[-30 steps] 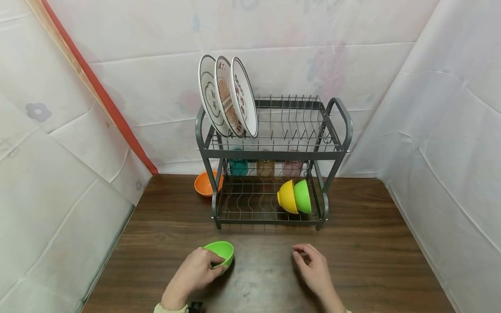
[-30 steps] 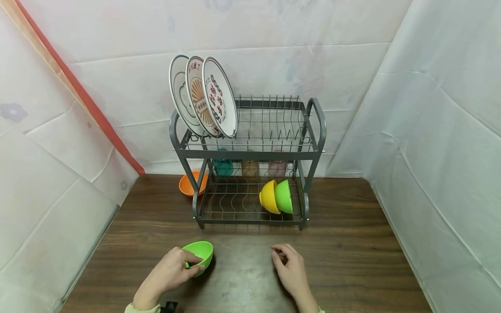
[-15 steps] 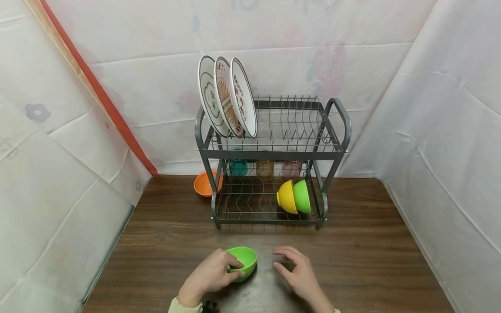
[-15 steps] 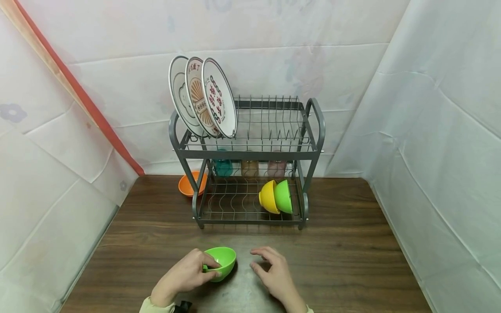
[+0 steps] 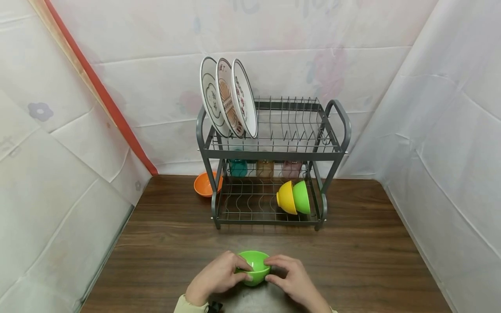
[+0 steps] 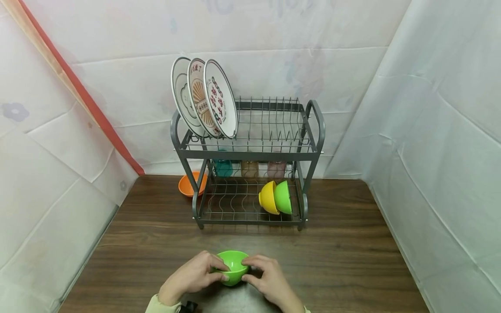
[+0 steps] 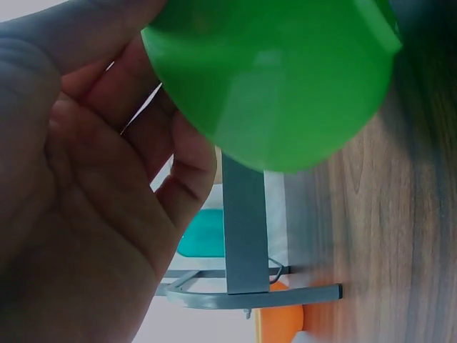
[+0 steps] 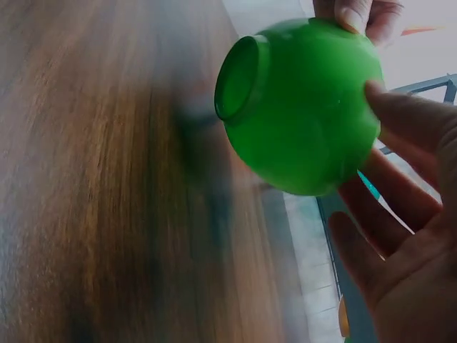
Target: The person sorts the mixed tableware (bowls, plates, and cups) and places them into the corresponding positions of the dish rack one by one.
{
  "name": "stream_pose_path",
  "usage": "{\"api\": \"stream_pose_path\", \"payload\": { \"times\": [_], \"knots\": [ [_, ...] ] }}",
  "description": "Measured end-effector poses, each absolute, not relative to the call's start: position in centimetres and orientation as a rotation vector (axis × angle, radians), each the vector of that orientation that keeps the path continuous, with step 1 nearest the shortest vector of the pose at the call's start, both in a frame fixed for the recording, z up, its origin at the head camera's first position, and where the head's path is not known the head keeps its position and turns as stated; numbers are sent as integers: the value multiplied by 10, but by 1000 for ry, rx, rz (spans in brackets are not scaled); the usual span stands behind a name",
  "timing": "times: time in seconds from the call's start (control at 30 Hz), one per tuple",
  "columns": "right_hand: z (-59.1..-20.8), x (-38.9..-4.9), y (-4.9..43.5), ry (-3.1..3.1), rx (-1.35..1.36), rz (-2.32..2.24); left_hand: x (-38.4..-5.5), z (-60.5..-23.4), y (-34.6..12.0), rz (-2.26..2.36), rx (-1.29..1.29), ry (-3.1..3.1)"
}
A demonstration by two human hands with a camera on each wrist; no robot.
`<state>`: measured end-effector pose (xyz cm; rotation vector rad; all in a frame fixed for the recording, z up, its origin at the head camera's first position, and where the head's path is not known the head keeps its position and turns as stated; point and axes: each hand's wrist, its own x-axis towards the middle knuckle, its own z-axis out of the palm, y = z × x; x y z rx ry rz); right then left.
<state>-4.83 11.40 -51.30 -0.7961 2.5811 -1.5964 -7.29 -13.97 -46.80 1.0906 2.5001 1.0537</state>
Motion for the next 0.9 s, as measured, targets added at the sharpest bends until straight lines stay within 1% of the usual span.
{"api": "stream_pose_path", "payload": {
  "times": [0.23,0.53,0.77,0.9],
  "knots": [
    [-516,-48,114,2622,-884,-1559,-75,-474,-138,1084,1145,2490],
    [-514,-47,115,2617,-870,-1519,-77,-476,-134,1087,1014,2522],
    [-507,-52,119,2654,-959,-1529,-81,-476,-133,1182,1032,2599],
    [-506,-53,123,2680,-987,-1546,-82,-478,-134,1213,976,2690]
  ]
}}
